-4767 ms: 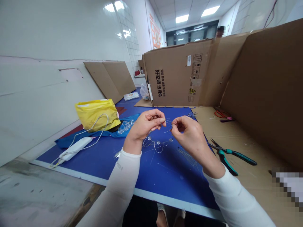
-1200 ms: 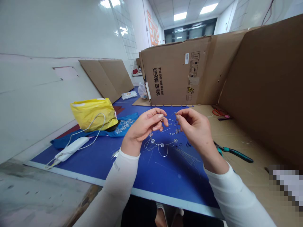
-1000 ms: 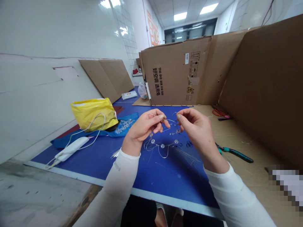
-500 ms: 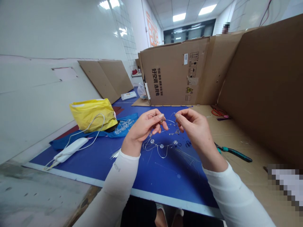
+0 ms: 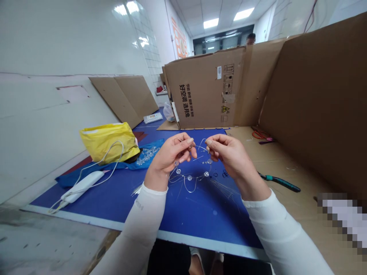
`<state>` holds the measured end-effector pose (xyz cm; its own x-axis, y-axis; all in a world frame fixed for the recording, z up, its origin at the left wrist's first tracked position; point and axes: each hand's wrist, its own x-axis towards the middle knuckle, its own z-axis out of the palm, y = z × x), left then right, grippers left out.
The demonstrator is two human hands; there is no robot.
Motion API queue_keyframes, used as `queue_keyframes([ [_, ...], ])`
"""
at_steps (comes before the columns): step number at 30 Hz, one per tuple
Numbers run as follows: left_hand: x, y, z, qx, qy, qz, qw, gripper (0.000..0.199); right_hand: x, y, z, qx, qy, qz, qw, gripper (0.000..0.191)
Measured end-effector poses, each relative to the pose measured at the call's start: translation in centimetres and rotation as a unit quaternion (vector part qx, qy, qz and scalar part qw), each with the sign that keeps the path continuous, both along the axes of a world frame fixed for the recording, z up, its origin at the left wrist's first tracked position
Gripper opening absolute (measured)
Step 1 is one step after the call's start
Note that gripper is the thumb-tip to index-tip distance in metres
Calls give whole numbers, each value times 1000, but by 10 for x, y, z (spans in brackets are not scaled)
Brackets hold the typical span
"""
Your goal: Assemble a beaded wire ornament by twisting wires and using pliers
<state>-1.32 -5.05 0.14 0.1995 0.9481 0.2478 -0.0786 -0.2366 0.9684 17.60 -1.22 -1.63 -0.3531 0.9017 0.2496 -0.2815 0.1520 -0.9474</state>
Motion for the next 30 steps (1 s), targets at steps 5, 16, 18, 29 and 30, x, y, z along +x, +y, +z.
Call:
queue_keyframes([
  [5, -1, 2, -1, -5, -6, -8, 1000, 31, 0, -1, 1, -16, 0, 15, 1000, 37],
  [16, -1, 7, -5, -28, -64, -27, 997, 31, 1, -9, 6, -41, 21, 8, 999, 37],
  [18, 2, 7, -6, -38, -86, -39, 995, 31, 2, -12, 9, -41, 33, 3, 999, 37],
  [29, 18, 0, -6, -87, -145, -79, 982, 28, 13, -22, 18, 91, 12, -65, 994, 29],
  [30, 18, 0, -7, -88, -143, -85, 982, 28, 15, -23, 18, 96, 9, -60, 994, 28],
])
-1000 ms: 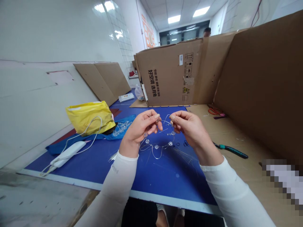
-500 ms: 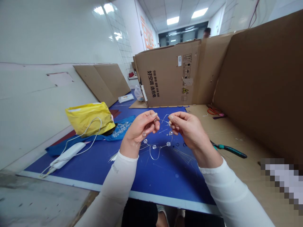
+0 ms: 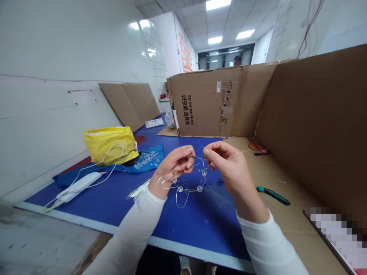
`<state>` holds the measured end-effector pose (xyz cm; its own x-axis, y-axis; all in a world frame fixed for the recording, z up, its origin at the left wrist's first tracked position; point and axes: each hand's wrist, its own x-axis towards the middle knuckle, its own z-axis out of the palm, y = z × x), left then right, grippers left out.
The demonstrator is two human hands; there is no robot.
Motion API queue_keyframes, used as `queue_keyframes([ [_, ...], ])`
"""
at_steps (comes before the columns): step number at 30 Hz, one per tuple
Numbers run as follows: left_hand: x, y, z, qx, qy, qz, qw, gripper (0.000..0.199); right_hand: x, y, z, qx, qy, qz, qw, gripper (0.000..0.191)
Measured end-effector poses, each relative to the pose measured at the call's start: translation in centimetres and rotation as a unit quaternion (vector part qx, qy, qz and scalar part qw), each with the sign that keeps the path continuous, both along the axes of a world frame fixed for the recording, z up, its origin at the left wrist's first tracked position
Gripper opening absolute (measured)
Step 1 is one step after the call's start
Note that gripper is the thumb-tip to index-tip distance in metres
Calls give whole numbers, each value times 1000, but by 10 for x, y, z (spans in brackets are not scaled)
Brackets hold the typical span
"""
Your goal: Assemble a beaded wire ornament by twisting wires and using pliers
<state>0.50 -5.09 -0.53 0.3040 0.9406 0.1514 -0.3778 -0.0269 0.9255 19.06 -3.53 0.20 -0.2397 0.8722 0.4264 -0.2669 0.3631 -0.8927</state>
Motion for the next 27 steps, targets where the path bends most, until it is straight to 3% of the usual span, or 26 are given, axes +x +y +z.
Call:
queue_keyframes([
  [5, 4, -1, 0, -8, 4, 3, 1000, 29, 4, -5, 5, -18, 16, 22, 999, 28],
  [10, 14, -2, 2, 7, 1, 32, 999, 31, 8, -5, 10, -95, 37, 38, 994, 31],
  [16, 19, -10, -6, 4, 9, 47, 999, 31, 10, 6, 5, -138, 18, 44, 989, 37],
  [27, 13, -16, 1, 5, -1, 37, 999, 21, 11, 10, -1, -85, 21, 57, 995, 24],
])
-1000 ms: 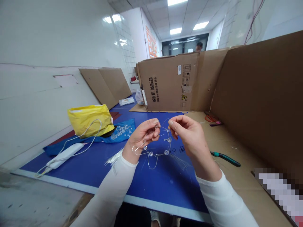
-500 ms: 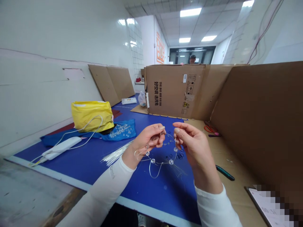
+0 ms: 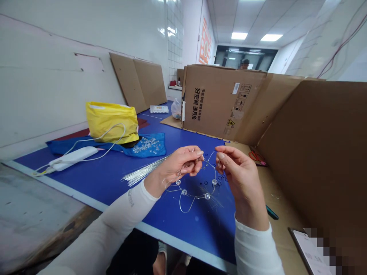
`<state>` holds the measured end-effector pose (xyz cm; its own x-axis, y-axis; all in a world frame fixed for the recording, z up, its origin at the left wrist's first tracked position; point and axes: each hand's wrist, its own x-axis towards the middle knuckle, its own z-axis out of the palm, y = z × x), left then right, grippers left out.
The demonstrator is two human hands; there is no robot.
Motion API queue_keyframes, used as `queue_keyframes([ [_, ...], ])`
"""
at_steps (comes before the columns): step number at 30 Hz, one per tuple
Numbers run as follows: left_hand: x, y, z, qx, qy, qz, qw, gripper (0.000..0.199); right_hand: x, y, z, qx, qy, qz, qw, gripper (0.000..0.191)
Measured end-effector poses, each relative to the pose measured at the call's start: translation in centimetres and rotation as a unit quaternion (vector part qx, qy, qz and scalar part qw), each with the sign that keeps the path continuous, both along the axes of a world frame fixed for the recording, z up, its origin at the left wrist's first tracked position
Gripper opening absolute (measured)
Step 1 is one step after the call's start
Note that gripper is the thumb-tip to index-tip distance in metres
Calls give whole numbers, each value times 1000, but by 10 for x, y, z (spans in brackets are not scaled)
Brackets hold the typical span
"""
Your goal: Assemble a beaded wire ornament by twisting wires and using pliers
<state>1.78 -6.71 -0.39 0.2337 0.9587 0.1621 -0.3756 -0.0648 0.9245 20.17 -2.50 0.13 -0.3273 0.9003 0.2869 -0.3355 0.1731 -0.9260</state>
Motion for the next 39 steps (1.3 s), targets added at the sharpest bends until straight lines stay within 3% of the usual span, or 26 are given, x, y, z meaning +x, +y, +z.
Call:
queue_keyframes([
  [14, 4, 3, 14, -4, 51, -63, 997, 19, 5, 0, -4, 98, -52, -116, 987, 11],
  [17, 4, 4, 11, 4, 53, -75, 996, 16, 6, -1, -6, 103, -74, -120, 985, 18],
  [21, 4, 6, 7, 4, 61, -84, 995, 17, 5, 0, -8, 101, -90, -115, 984, 11],
  [32, 4, 3, 11, -12, 84, -81, 993, 21, -7, -4, -9, 84, -70, -151, 983, 4],
  [39, 3, 5, 9, -11, 88, -88, 992, 20, -5, -2, -7, 69, -38, -131, 988, 6],
])
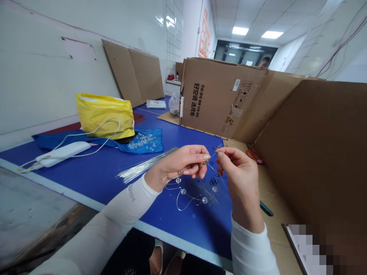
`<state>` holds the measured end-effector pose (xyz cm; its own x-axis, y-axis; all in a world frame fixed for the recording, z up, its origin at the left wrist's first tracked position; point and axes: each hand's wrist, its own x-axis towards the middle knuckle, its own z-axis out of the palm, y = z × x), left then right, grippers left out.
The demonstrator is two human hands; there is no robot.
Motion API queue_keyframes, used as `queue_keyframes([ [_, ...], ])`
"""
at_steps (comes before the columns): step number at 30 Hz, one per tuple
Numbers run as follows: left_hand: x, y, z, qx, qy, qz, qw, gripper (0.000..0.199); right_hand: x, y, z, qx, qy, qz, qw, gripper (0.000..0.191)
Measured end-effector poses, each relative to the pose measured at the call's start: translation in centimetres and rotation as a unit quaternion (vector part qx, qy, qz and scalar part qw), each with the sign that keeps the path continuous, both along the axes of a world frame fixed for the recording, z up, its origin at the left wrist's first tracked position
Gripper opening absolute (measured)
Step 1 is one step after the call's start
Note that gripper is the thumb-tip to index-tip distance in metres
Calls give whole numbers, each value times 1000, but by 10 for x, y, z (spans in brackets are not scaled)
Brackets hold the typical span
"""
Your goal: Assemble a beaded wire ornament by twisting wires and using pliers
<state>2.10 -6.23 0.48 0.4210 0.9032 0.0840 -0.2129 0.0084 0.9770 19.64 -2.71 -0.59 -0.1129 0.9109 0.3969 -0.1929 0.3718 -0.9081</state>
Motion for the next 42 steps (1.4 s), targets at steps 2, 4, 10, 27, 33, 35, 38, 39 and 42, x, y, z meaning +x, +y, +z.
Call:
queue_keyframes([
  [2, -1, 2, -2, -1, 5, 2, 1000, 20, 0, -1, 1, -3, 1, 1, 1000, 7],
  [4, -2, 4, -4, 3, 3, 2, 1000, 21, 0, -3, 3, -3, -4, -3, 1000, 7],
  [10, -4, 4, -3, 9, 2, -6, 1000, 21, 0, -5, 4, 13, -32, -11, 999, 5],
  [27, -6, 6, -5, 25, -5, -13, 1000, 30, -2, -7, 9, 35, -78, -11, 996, 10],
  [33, -5, 4, -3, 16, 10, 6, 1000, 28, 0, -11, 12, 21, -94, 5, 995, 15],
  [35, -5, 4, -3, 18, 11, 11, 1000, 28, 1, -13, 13, 17, -108, 3, 994, 16],
  [38, -6, 3, -2, 22, 8, 16, 1000, 27, 1, -12, 14, 13, -124, 7, 992, 15],
  [39, -6, 3, -2, 24, 6, 16, 1000, 27, 1, -12, 14, 15, -125, 9, 992, 15],
  [42, -7, 4, -3, 32, 1, 10, 999, 28, 1, -10, 13, 21, -118, 11, 993, 14],
])
